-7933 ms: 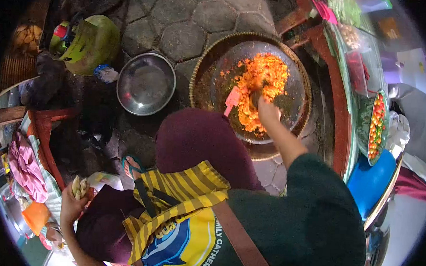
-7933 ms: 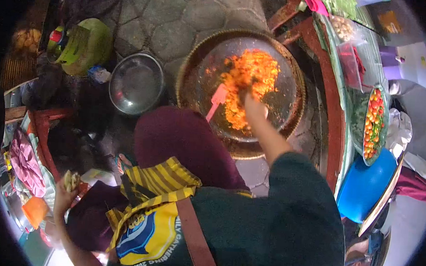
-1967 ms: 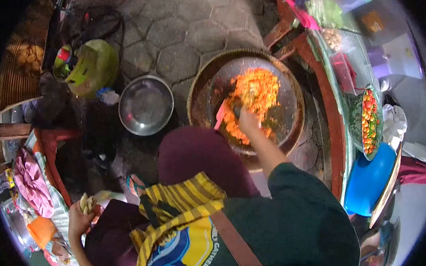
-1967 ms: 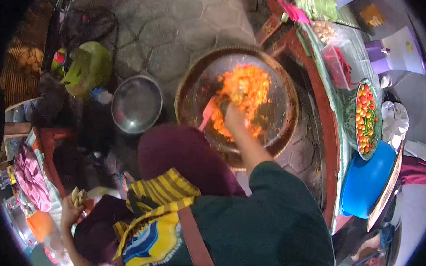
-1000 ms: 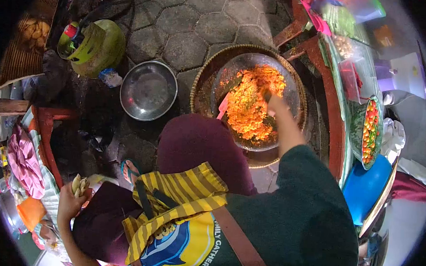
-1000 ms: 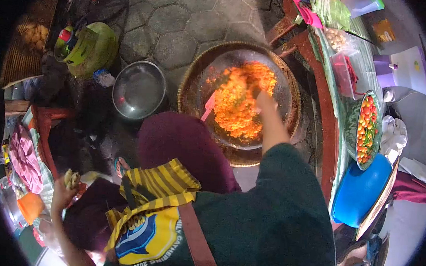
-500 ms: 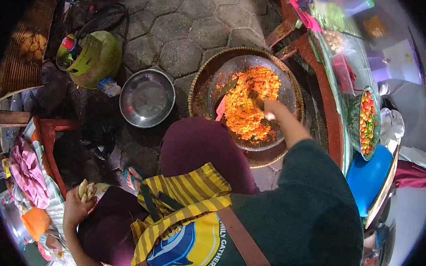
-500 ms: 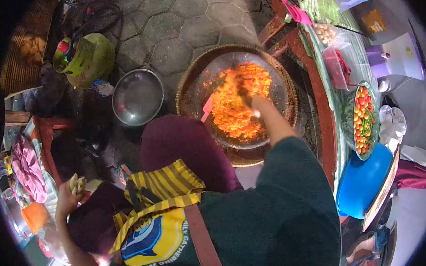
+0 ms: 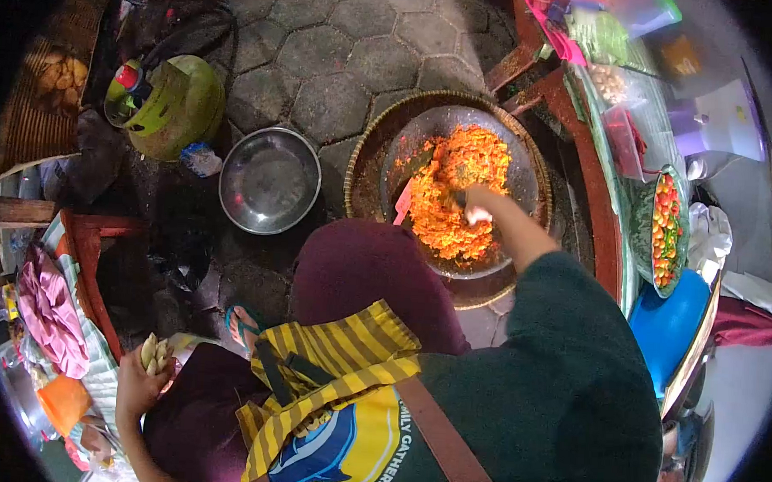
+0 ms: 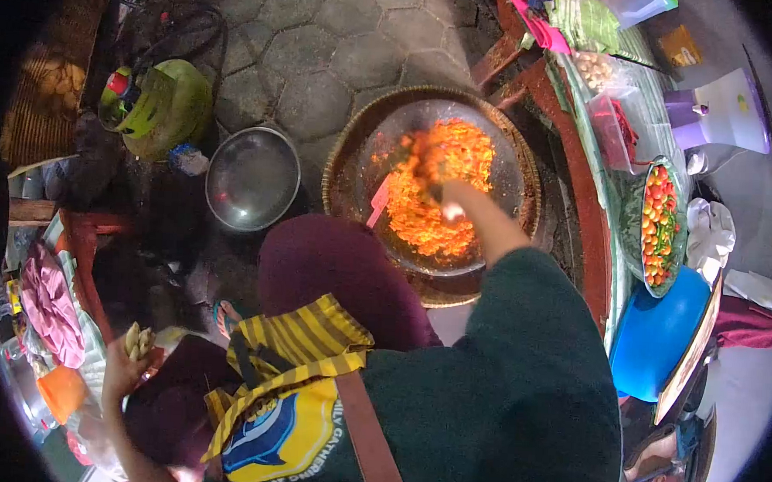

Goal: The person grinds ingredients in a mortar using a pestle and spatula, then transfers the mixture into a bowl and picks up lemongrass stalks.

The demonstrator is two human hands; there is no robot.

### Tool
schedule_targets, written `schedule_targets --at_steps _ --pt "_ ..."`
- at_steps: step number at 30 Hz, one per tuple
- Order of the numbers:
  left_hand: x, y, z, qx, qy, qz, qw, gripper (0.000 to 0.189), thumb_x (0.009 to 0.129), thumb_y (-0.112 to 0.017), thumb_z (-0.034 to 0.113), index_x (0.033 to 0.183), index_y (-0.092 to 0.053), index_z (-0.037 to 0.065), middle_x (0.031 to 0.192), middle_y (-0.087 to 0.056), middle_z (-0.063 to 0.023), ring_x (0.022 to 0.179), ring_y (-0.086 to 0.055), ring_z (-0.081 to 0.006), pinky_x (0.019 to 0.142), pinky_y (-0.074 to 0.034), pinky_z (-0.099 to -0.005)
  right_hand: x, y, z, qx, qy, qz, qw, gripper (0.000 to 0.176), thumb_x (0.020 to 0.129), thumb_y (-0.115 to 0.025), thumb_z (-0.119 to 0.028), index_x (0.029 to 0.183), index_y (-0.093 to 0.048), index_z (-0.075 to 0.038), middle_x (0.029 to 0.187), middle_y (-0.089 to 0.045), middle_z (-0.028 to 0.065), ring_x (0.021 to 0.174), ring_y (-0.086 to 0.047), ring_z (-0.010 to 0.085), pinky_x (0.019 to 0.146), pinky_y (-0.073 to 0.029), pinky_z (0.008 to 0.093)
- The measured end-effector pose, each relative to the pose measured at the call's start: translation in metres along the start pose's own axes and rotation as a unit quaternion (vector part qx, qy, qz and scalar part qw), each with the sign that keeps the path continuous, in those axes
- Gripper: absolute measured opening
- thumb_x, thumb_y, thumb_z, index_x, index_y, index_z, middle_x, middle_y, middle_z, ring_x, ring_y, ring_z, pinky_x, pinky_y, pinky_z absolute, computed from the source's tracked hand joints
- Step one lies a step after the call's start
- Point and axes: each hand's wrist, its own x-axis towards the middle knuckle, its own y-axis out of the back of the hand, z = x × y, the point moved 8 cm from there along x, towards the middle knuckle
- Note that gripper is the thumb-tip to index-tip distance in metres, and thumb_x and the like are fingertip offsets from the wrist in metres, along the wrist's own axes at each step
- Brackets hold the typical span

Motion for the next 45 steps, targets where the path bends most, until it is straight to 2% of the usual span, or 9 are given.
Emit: schedule_targets --at_steps 3,7,11,18,24,30,35,42,45 --pt "-0.005 -0.001 -0.002 -0.024 0.039 -0.032 0.998 0.021 0.068 -0.066 0.009 0.082 -0.057 -0.004 0.068 -0.058 -0.0137 0.062 -0.055 -0.0188 0.06 -0.044 -0.0319 -0.046 -0.046 -0.025 0.046 -0.039 0.144 0.988 0.055 0.064 -0.063 0.003 0.114 -0.041 0.001 0.093 -0.061 0.0226 0.086 -0.062 0.0313 0.069 -0.051 0.0418" --pt "-0.002 -0.005 -0.015 0.024 0.047 -0.041 0.998 0.018 0.07 -0.065 0.008 0.08 -0.057 -0.003 0.069 -0.059 -0.0089 0.062 -0.054 -0.0154 0.059 -0.044 -0.03 0.001 -0.008 0.015 0.06 -0.096 0.272 0.956 0.034 0.067 -0.068 -0.007 0.097 -0.053 0.0 0.078 -0.062 0.0183 0.071 -0.062 0.0297 0.059 -0.05 0.0397" --pt "0.004 0.001 0.017 -0.034 0.005 -0.017 0.999 0.017 0.071 -0.065 0.008 0.082 -0.057 -0.002 0.068 -0.06 -0.0086 0.061 -0.053 -0.0144 0.058 -0.043 -0.0306 0.031 0.046 0.056 0.172 -0.101 -0.081 0.977 0.027 0.069 -0.069 -0.008 0.05 -0.051 -0.001 0.046 -0.043 0.0082 0.041 -0.039 0.0199 0.043 -0.037 0.036" --pt "-0.007 -0.001 -0.029 0.027 0.05 -0.018 0.998 0.023 0.069 -0.064 0.008 0.087 -0.056 -0.004 0.075 -0.061 -0.0128 0.068 -0.058 -0.0175 0.064 -0.046 -0.0328 -0.008 -0.037 0.012 -0.001 -0.069 0.084 0.994 0.053 0.062 -0.069 -0.001 0.111 -0.05 0.002 0.111 -0.057 0.0224 0.102 -0.058 0.0318 0.076 -0.05 0.044" --pt "0.004 -0.006 -0.027 0.001 0.05 -0.032 0.998 0.023 0.069 -0.066 0.009 0.085 -0.056 -0.004 0.072 -0.06 -0.0124 0.064 -0.055 -0.016 0.06 -0.045 -0.0319 0.009 -0.002 0.021 0.056 -0.119 0.227 0.965 0.054 0.073 -0.062 -0.005 0.121 -0.036 0.0 0.091 -0.062 0.0233 0.081 -0.064 0.0321 0.064 -0.052 0.0434" --pt "0.006 0.003 0.002 -0.035 0.018 0.002 0.999 0.02 0.067 -0.067 0.003 0.082 -0.055 -0.003 0.071 -0.058 -0.0049 0.063 -0.053 -0.012 0.059 -0.044 -0.0275 0.033 0.022 0.013 0.027 -0.016 0.047 0.998 0.021 0.064 -0.071 -0.012 0.065 -0.061 0.006 0.062 -0.06 0.0197 0.056 -0.062 0.0245 0.047 -0.048 0.0365" --pt "-0.006 -0.002 -0.025 -0.065 0.07 -0.028 0.995 0.018 0.071 -0.066 0.006 0.083 -0.056 -0.002 0.074 -0.059 -0.0043 0.069 -0.054 -0.011 0.062 -0.045 -0.0274 0.024 -0.044 -0.016 0.081 -0.123 0.368 0.918 0.037 0.069 -0.061 -0.004 0.104 -0.053 0.007 0.093 -0.061 0.0235 0.082 -0.063 0.0278 0.062 -0.049 0.038" --pt "0.004 0.003 0.006 -0.052 0.062 -0.015 0.997 0.019 0.069 -0.067 0.006 0.083 -0.056 -0.002 0.072 -0.058 -0.0052 0.066 -0.05 -0.0107 0.061 -0.043 -0.0278 -0.003 0.073 0.036 0.257 -0.102 -0.077 0.958 0.02 0.075 -0.065 -0.006 0.06 -0.052 -0.004 0.052 -0.041 0.0042 0.043 -0.035 0.0137 0.042 -0.027 0.0338" --pt "-0.006 -0.002 0.002 -0.058 0.077 -0.039 0.995 0.019 0.069 -0.066 0.005 0.083 -0.056 -0.002 0.073 -0.059 -0.0051 0.066 -0.051 -0.0111 0.061 -0.043 -0.0284 0.027 0.058 0.021 0.229 -0.08 0.098 0.965 0.024 0.074 -0.063 -0.002 0.054 -0.05 -0.002 0.048 -0.041 0.0058 0.042 -0.039 0.0155 0.04 -0.034 0.0354"
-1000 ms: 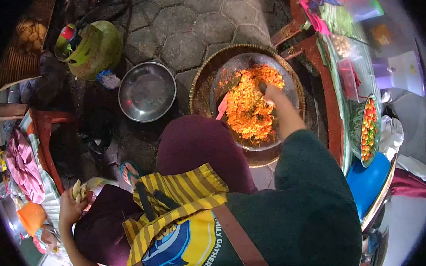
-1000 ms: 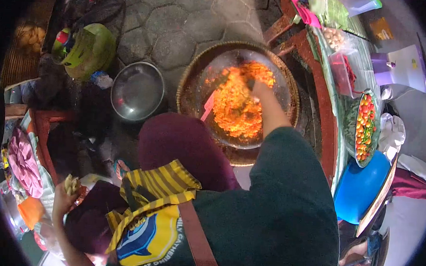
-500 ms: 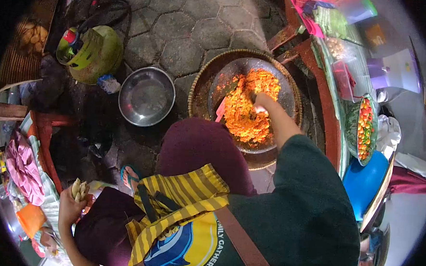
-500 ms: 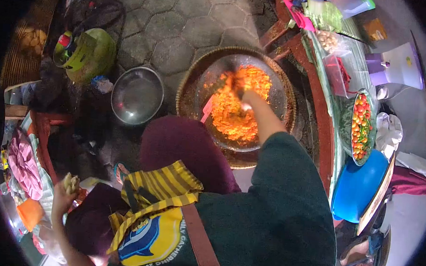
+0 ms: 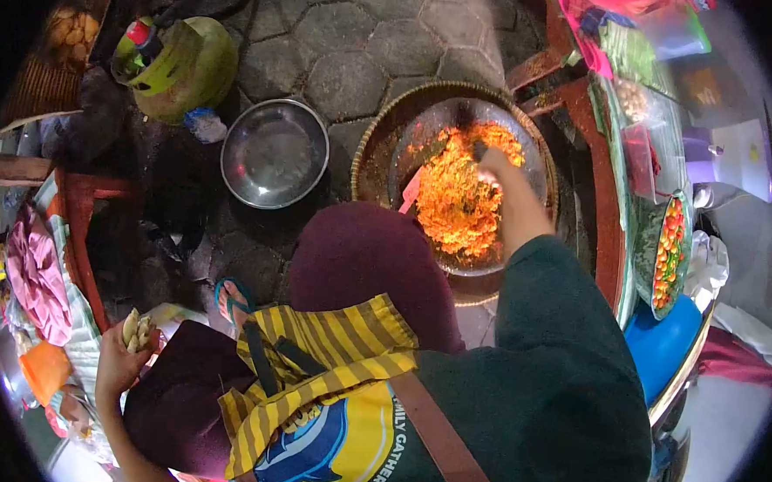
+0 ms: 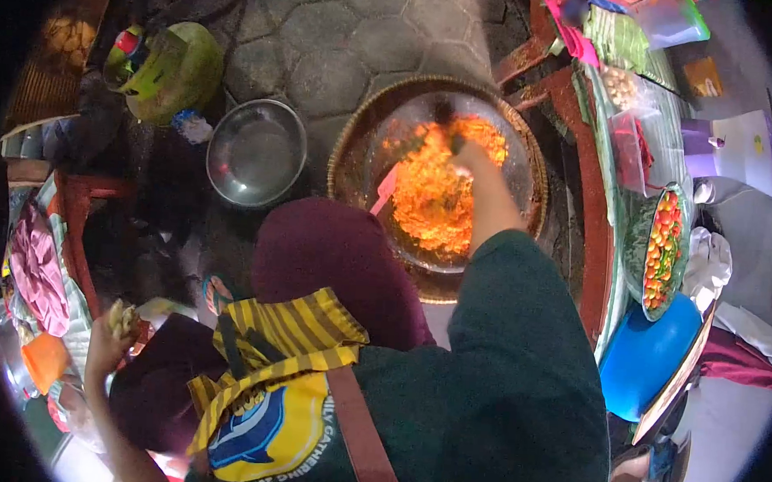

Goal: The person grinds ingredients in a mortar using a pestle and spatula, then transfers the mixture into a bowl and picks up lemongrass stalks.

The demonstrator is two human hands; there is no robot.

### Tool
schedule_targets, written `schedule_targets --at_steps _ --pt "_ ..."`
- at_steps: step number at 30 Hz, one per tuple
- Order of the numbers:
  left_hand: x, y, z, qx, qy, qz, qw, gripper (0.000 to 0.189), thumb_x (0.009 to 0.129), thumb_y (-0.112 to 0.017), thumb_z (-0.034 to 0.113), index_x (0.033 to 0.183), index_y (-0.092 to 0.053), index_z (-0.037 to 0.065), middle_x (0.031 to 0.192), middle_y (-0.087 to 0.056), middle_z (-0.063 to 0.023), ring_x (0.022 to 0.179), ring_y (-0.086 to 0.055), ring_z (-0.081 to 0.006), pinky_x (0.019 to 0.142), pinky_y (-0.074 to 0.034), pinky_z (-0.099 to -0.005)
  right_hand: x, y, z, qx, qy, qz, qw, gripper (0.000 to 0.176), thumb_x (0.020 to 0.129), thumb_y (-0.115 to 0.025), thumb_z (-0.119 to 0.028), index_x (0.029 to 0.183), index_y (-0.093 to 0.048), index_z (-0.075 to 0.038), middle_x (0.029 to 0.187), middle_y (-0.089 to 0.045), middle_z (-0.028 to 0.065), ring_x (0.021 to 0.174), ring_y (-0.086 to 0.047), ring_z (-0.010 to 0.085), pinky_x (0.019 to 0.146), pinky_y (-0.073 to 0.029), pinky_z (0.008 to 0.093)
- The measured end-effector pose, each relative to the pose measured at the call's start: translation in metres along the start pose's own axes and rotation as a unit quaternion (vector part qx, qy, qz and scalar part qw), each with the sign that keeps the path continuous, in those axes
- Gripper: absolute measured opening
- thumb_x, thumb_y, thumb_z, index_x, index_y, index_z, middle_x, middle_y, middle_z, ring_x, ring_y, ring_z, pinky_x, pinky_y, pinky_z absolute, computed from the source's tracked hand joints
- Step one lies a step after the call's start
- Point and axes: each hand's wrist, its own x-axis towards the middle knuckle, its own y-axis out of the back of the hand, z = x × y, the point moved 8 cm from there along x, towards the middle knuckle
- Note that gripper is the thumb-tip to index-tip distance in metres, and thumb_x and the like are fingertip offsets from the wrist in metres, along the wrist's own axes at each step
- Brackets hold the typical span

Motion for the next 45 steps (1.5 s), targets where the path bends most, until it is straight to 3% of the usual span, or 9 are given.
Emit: schedule_targets --at_steps 6,16,25,28,30,33,35,39,45 --pt "0.006 0.002 -0.012 0.042 -0.031 0.02 0.998 0.017 0.069 -0.061 0.001 0.084 -0.056 -0.002 0.075 -0.06 -0.0049 0.067 -0.053 -0.0107 0.062 -0.044 -0.0275 -0.048 -0.099 0.014 -0.149 0.07 0.159 0.973 0.075 0.065 -0.069 -0.006 0.129 -0.03 0.003 0.083 -0.062 0.0256 0.079 -0.063 0.033 0.067 -0.051 0.0397" --pt "0.01 0.002 0.038 0.015 -0.025 0.026 0.999 0.028 0.062 -0.067 0.001 0.086 -0.055 -0.004 0.075 -0.059 -0.0061 0.067 -0.052 -0.0116 0.063 -0.044 -0.0294 -0.036 -0.052 0.001 -0.081 0.02 -0.116 0.99 0.024 0.063 -0.063 -0.003 0.085 -0.059 0.005 0.086 -0.062 0.0243 0.079 -0.063 0.0286 0.063 -0.05 0.039" --pt "0.017 0.001 0.006 0.054 -0.03 0.017 0.998 0.024 0.062 -0.067 0.003 0.083 -0.056 -0.003 0.07 -0.059 -0.0081 0.061 -0.052 -0.0146 0.059 -0.044 -0.0313 0.002 0.0 0.004 -0.08 -0.005 0.193 0.978 0.039 0.07 -0.066 -0.007 0.103 -0.047 0.001 0.075 -0.062 0.0193 0.073 -0.063 0.0316 0.061 -0.05 0.0415" --pt "0.018 0.002 0.017 -0.003 -0.052 0.02 0.998 0.025 0.062 -0.068 0.004 0.083 -0.056 -0.003 0.07 -0.058 -0.0081 0.062 -0.052 -0.0148 0.06 -0.044 -0.0316 0.013 -0.019 -0.005 -0.314 0.072 -0.123 0.939 0.025 0.072 -0.064 -0.006 0.09 -0.048 -0.001 0.056 -0.053 0.011 0.059 -0.059 0.026 0.053 -0.046 0.0377" --pt "0.017 0.003 0.014 -0.01 -0.055 0.03 0.998 0.026 0.062 -0.068 0.005 0.084 -0.056 -0.003 0.07 -0.058 -0.0082 0.063 -0.053 -0.0147 0.06 -0.044 -0.0313 -0.011 -0.027 0.006 0.025 -0.007 -0.125 0.992 0.021 0.072 -0.065 -0.007 0.082 -0.047 -0.002 0.046 -0.041 0.0061 0.051 -0.052 0.0213 0.049 -0.042 0.0348" --pt "0.014 0.003 -0.005 0.034 -0.028 0.018 0.999 0.027 0.062 -0.068 0.006 0.085 -0.057 -0.003 0.071 -0.059 -0.0081 0.064 -0.053 -0.0148 0.063 -0.045 -0.0307 -0.048 -0.08 -0.022 -0.066 0.049 -0.093 0.992 0.027 0.071 -0.065 -0.007 0.091 -0.048 -0.001 0.056 -0.053 0.011 0.058 -0.058 0.0242 0.051 -0.046 0.0355" --pt "0.016 0.002 -0.014 0.052 -0.009 0.002 0.999 0.027 0.062 -0.068 0.006 0.085 -0.057 -0.004 0.072 -0.059 -0.0082 0.065 -0.053 -0.015 0.063 -0.045 -0.0307 -0.035 -0.09 -0.011 -0.117 0.08 0.201 0.969 0.04 0.07 -0.066 -0.007 0.104 -0.046 -0.001 0.077 -0.062 0.0171 0.069 -0.062 0.0277 0.056 -0.049 0.0378" --pt "0.022 -0.003 0.007 0.049 -0.006 -0.012 0.999 0.028 0.062 -0.067 0.004 0.086 -0.056 -0.004 0.073 -0.058 -0.008 0.066 -0.053 -0.0146 0.065 -0.045 -0.0306 0.038 -0.046 0.045 0.046 -0.053 0.156 0.985 0.058 0.068 -0.069 -0.009 0.118 -0.041 0.001 0.092 -0.062 0.0182 0.076 -0.062 0.0304 0.063 -0.05 0.0416" --pt "0.019 -0.002 0.026 0.013 -0.038 -0.01 0.999 0.026 0.063 -0.065 0.001 0.087 -0.057 -0.002 0.076 -0.059 -0.0061 0.068 -0.052 -0.0122 0.065 -0.044 -0.028 -0.008 -0.06 0.014 -0.289 0.129 -0.1 0.943 0.053 0.067 -0.062 -0.002 0.115 -0.043 0.002 0.082 -0.062 0.0199 0.075 -0.062 0.0336 0.059 -0.048 0.0392"
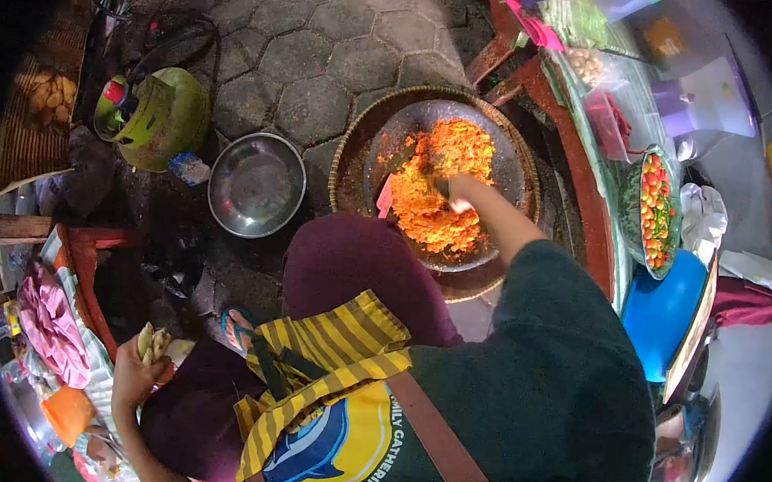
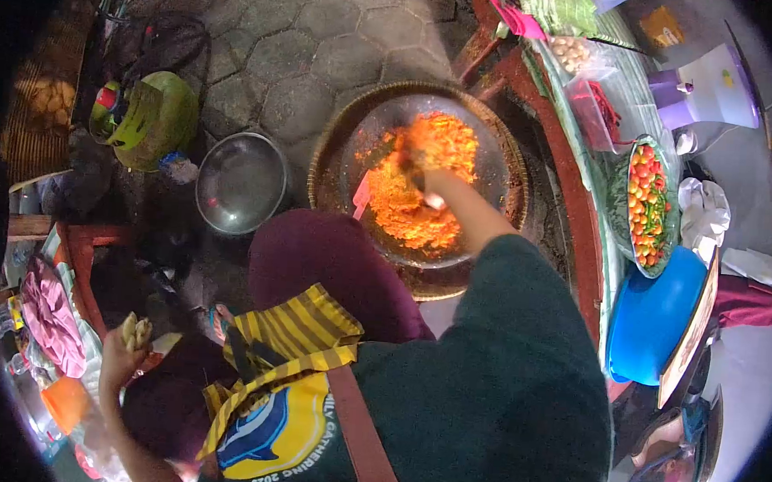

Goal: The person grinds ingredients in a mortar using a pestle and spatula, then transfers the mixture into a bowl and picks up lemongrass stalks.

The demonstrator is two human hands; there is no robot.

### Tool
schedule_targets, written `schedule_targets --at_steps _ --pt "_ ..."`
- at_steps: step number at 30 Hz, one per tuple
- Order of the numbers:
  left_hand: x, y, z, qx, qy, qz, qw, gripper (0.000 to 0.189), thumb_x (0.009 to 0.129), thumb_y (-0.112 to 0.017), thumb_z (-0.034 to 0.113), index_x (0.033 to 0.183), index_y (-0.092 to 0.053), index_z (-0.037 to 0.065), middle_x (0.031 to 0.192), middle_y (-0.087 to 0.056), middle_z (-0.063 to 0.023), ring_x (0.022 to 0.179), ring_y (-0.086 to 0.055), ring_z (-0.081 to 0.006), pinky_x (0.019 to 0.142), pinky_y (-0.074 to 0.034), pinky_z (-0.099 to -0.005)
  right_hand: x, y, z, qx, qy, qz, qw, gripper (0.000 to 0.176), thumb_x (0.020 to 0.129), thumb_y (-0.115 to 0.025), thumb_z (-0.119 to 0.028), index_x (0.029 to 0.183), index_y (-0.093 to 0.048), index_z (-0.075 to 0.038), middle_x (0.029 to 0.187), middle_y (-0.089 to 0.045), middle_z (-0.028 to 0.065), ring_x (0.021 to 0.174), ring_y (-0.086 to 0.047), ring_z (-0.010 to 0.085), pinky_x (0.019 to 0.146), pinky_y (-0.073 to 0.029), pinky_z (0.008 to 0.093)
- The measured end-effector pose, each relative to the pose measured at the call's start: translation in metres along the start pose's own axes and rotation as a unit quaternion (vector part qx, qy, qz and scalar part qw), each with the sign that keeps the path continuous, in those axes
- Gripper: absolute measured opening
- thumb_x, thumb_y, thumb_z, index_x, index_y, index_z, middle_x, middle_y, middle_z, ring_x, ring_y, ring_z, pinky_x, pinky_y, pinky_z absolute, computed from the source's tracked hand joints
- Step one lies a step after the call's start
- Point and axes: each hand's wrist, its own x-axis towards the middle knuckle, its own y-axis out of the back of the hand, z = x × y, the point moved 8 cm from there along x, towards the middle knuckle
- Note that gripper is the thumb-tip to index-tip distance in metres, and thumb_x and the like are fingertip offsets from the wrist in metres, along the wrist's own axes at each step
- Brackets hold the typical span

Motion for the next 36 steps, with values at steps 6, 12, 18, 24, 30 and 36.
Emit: schedule_targets --at_steps 6,12,18,24,30,36 --pt "-0.006 -0.003 -0.025 0.012 0.041 -0.018 0.999 0.024 0.065 -0.066 0.003 0.086 -0.056 -0.005 0.078 -0.06 -0.0072 0.07 -0.053 -0.0122 0.066 -0.044 -0.0274 -0.036 -0.035 -0.005 0.117 -0.132 0.23 0.957 0.043 0.07 -0.058 0.003 0.11 -0.044 0.001 0.086 -0.063 0.0194 0.083 -0.064 0.0318 0.064 -0.051 0.0457" --pt "0.0 0.004 -0.014 0.061 0.01 0.009 0.998 0.033 0.062 -0.07 0.007 0.089 -0.056 -0.006 0.077 -0.061 -0.0124 0.068 -0.055 -0.0171 0.065 -0.045 -0.0299 -0.006 0.036 0.013 0.072 -0.118 0.122 0.983 0.03 0.068 -0.068 -0.006 0.096 -0.057 0.001 0.077 -0.063 0.0157 0.069 -0.064 0.0275 0.056 -0.051 0.0407" --pt "-0.012 0.007 -0.031 0.072 -0.006 0.016 0.997 0.027 0.063 -0.063 0.003 0.088 -0.057 -0.004 0.075 -0.061 -0.0119 0.067 -0.057 -0.017 0.063 -0.045 -0.0309 -0.049 -0.019 -0.06 0.171 -0.052 0.206 0.962 0.03 0.067 -0.06 0.0 0.097 -0.055 0.004 0.087 -0.062 0.0219 0.08 -0.063 0.0279 0.066 -0.049 0.0444" --pt "-0.01 0.004 -0.022 0.067 0.002 0.017 0.998 0.02 0.067 -0.063 0.003 0.084 -0.056 -0.003 0.07 -0.059 -0.0093 0.063 -0.054 -0.0155 0.062 -0.044 -0.0304 0.008 0.039 0.041 0.088 -0.138 0.028 0.986 0.025 0.07 -0.067 -0.005 0.091 -0.058 0.004 0.077 -0.061 0.0177 0.063 -0.06 0.0243 0.054 -0.046 0.0415" --pt "-0.005 0.004 0.0 0.061 0.004 0.009 0.998 0.022 0.066 -0.069 0.005 0.083 -0.056 -0.002 0.071 -0.058 -0.0044 0.064 -0.051 -0.0127 0.06 -0.043 -0.029 -0.006 0.048 0.02 0.203 -0.102 0.131 0.965 0.013 0.066 -0.06 0.001 0.077 -0.057 0.007 0.062 -0.057 0.0178 0.05 -0.056 0.0224 0.04 -0.042 0.0355" --pt "0.003 0.004 -0.004 0.086 0.048 0.0 0.995 0.021 0.066 -0.069 0.005 0.082 -0.056 -0.001 0.069 -0.057 -0.0038 0.063 -0.05 -0.0116 0.06 -0.043 -0.028 -0.046 -0.023 -0.039 0.115 -0.112 0.157 0.974 0.042 0.076 -0.055 -0.008 0.116 -0.048 0.002 0.099 -0.06 0.0243 0.091 -0.061 0.0347 0.077 -0.049 0.0425"
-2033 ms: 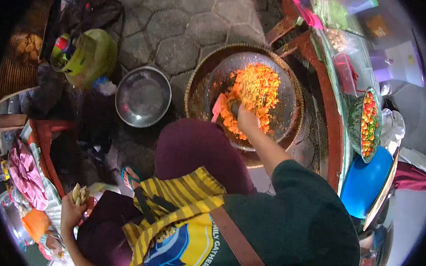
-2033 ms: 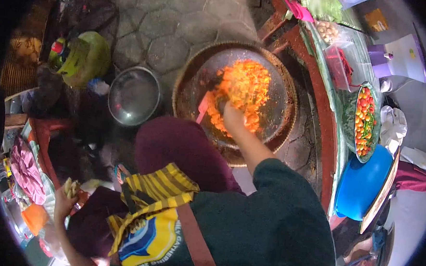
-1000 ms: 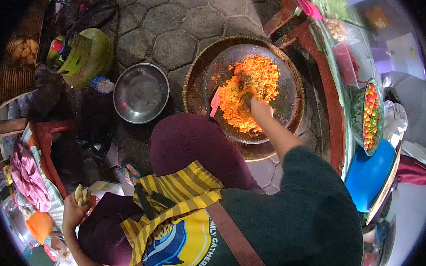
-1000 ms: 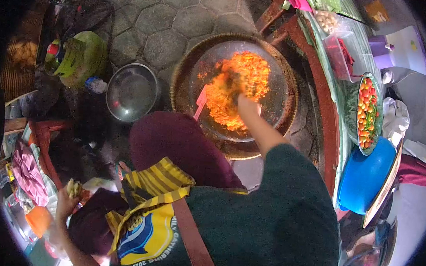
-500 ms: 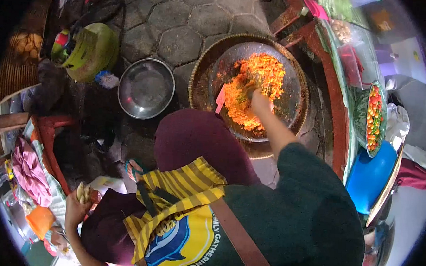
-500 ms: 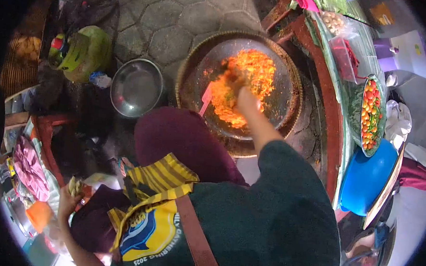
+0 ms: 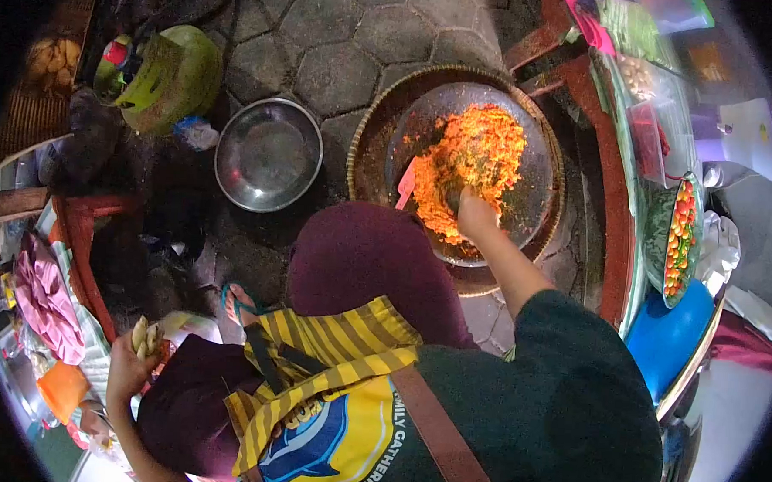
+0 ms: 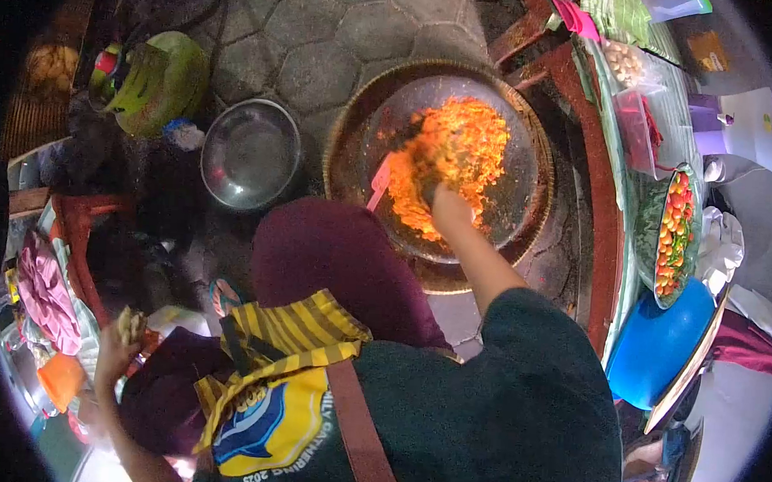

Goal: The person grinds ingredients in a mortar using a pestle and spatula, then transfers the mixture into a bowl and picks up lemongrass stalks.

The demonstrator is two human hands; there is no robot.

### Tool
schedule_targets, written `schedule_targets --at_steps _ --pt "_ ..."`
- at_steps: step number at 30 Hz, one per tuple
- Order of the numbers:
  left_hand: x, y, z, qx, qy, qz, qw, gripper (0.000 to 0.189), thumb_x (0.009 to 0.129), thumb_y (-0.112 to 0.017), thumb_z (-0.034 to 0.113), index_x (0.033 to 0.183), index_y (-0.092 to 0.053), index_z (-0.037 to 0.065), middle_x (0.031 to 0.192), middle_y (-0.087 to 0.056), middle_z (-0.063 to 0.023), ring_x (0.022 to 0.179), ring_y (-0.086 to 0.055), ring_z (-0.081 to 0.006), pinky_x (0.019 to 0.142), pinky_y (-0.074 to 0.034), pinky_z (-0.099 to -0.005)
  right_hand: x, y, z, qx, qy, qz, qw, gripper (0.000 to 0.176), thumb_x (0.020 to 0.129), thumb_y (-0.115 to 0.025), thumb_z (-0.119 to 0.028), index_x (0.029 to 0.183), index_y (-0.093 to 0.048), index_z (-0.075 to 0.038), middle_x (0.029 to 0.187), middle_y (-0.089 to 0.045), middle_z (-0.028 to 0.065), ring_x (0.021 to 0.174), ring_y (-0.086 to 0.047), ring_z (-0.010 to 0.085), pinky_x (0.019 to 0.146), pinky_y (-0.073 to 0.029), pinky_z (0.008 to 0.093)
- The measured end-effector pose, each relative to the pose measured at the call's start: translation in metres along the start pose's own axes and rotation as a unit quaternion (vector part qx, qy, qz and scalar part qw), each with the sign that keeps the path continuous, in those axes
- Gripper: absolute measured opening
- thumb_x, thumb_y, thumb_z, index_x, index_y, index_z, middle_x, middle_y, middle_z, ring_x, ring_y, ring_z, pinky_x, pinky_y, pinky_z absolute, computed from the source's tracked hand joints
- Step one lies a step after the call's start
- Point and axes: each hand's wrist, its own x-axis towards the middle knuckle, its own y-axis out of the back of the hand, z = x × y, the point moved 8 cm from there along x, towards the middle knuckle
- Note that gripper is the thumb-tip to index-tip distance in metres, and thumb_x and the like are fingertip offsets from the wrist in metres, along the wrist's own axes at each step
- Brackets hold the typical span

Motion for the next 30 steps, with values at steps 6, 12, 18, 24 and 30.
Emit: schedule_targets --at_steps 6,12,18,24,30 --pt "0.009 -0.004 0.018 -0.044 -0.061 -0.019 0.997 0.029 0.066 -0.063 0.001 0.093 -0.055 -0.002 0.078 -0.057 -0.0057 0.066 -0.05 -0.0116 0.063 -0.044 -0.0273 0.095 0.056 0.048 -0.078 0.023 -0.146 0.986 0.01 0.068 -0.068 -0.007 0.077 -0.065 -0.003 0.081 -0.065 0.0119 0.068 -0.062 0.0249 0.055 -0.048 0.0387" --pt "0.001 -0.001 0.018 -0.027 -0.062 0.019 0.998 0.028 0.066 -0.065 0.002 0.092 -0.055 -0.002 0.074 -0.056 -0.0035 0.067 -0.05 -0.0106 0.065 -0.044 -0.0268 0.022 0.01 0.041 -0.076 0.051 -0.09 0.992 0.039 0.059 -0.069 -0.003 0.094 -0.052 0.0 0.082 -0.062 0.0168 0.078 -0.061 0.0292 0.062 -0.048 0.0397" --pt "0.006 -0.007 -0.002 -0.069 -0.04 -0.007 0.997 0.029 0.064 -0.067 0.004 0.091 -0.056 -0.002 0.073 -0.056 -0.0053 0.067 -0.051 -0.012 0.064 -0.044 -0.0279 0.04 -0.008 0.056 0.025 -0.062 0.089 0.994 0.041 0.069 -0.065 -0.008 0.109 -0.053 -0.002 0.099 -0.062 0.0203 0.088 -0.062 0.0356 0.071 -0.05 0.043" --pt "0.012 0.0 0.014 -0.027 -0.059 0.021 0.998 0.031 0.064 -0.066 0.006 0.092 -0.056 -0.004 0.08 -0.061 -0.012 0.07 -0.056 -0.0177 0.067 -0.045 -0.0332 0.055 0.063 0.078 -0.125 0.021 -0.067 0.99 0.023 0.069 -0.063 -0.007 0.091 -0.063 -0.001 0.097 -0.063 0.0195 0.089 -0.062 0.0322 0.072 -0.05 0.0422" --pt "0.01 -0.007 -0.02 -0.053 -0.013 0.0 0.999 0.032 0.064 -0.066 0.005 0.092 -0.057 -0.005 0.082 -0.061 -0.0103 0.072 -0.057 -0.017 0.069 -0.045 -0.0313 -0.019 -0.015 0.11 -0.109 -0.042 -0.004 0.993 0.05 0.081 -0.052 -0.008 0.127 -0.032 -0.002 0.094 -0.063 0.0196 0.084 -0.064 0.0326 0.065 -0.051 0.0439"
